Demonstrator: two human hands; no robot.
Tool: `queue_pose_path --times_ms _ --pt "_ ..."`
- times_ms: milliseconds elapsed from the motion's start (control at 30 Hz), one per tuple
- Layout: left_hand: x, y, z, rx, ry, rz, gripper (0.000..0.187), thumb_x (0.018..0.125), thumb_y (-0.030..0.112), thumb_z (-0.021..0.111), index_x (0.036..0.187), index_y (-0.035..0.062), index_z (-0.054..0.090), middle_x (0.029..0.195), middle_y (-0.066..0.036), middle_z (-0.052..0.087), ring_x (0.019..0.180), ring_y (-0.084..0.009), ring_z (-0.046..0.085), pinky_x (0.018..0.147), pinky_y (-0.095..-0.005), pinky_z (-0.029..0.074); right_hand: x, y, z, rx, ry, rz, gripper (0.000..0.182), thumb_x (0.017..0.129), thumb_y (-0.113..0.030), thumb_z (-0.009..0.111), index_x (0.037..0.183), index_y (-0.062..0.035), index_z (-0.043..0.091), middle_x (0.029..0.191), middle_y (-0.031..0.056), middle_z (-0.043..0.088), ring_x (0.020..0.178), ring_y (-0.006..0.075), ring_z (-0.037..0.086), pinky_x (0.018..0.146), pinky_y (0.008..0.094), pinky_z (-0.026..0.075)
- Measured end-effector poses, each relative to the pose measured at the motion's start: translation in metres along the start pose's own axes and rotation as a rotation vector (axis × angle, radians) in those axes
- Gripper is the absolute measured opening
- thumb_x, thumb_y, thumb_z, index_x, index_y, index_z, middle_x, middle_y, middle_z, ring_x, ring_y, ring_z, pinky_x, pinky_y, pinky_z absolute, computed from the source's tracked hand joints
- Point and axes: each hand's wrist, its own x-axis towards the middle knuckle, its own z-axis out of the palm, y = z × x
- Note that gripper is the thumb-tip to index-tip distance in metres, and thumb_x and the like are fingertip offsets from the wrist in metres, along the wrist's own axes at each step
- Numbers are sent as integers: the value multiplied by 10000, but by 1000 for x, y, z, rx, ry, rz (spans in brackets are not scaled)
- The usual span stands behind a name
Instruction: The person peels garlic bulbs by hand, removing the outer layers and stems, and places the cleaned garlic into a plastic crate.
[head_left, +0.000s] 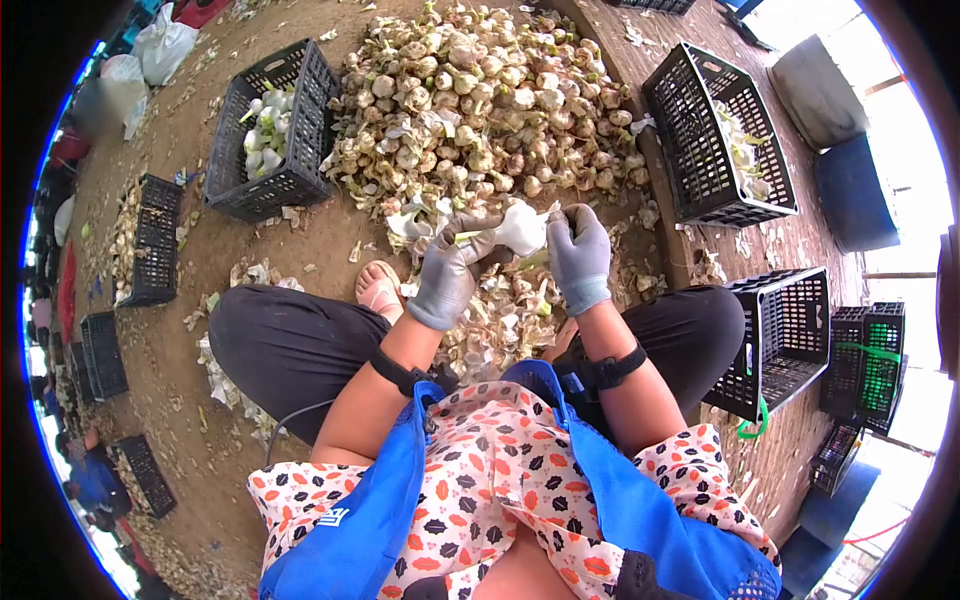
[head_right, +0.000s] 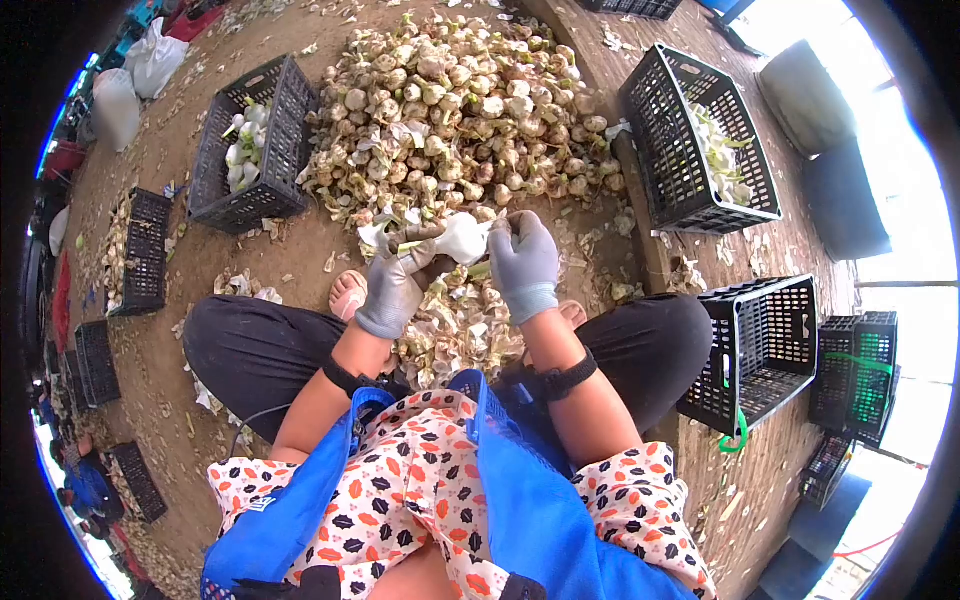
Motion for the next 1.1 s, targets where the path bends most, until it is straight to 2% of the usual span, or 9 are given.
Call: queue_pose_path --times_ms 233,333,567,700,767,867,900,967,1100 --pt "8 -9 -16 -256 88 -189 170 890 136 551 1010 29 604 947 -103 653 756 -189 639 732 -341 544 6 -1 -6 826 -209 376 199 897 -219 572 925 -23 576 769 43 606 686 126 578 609 227 461" --pt "14 -8 -26 -203 54 -188 183 902 140 563 1051 38 590 950 -89 652 823 -184 651 780 -347 556 10 4 -23 910 -681 563 300 872 -288 654 990 -22 585 842 36 611 749 114 572 631 238 474" --pt "14 5 -20 270 -163 -49 289 884 173 620 1141 70 535 1055 -74 616 958 -197 622 850 -358 532 9 -2 -21 718 -700 395 293 905 -224 611 1078 13 604 907 24 623 773 86 563 672 225 472" --pt "13 8 -24 -325 -104 -257 283 891 137 584 1152 31 554 1137 -117 607 1031 -250 605 854 -398 529 -1 1 -22 1107 -699 413 266 872 -181 607 1043 22 598 931 79 648 808 135 616 706 263 496" --pt "15 5 -30 -347 -93 -260 361 897 257 576 1165 15 562 1136 -106 614 1004 -228 613 880 -392 514 -11 -3 -26 1474 -573 350 259 839 -198 616 1032 -27 601 912 127 639 809 218 624 686 348 501" --pt "15 5 -37 -608 -158 -303 519 917 473 449 1154 32 586 1112 -102 626 978 -219 629 858 -412 528 9 -3 -31 1859 -885 120 298 801 -155 659 1062 -45 570 944 133 623 830 216 599 640 379 470" --pt "15 6 -38 -607 -159 -302 519 917 473 449 1154 32 586 1112 -102 626 978 -219 629 858 -412 528 10 -5 -32 1853 -566 277 328 788 -83 671 1087 -38 546 933 110 610 825 199 589 690 362 492" --pt "17 7 -38 -722 -173 -300 251 908 200 536 1087 33 591 1034 -81 650 931 -201 640 778 -389 556 12 -15 -33 1075 -519 245 356 805 -62 672 1123 -28 516 958 86 600 846 175 585 771 326 503" --pt "10 15 -14 -446 131 -242 229 898 205 558 1047 35 592 1018 -73 649 900 -186 639 839 -361 537 -3 -8 -4 404 -482 -3 625 735 -301 790 1169 30 486 1051 91 588 932 166 573 835 318 475"
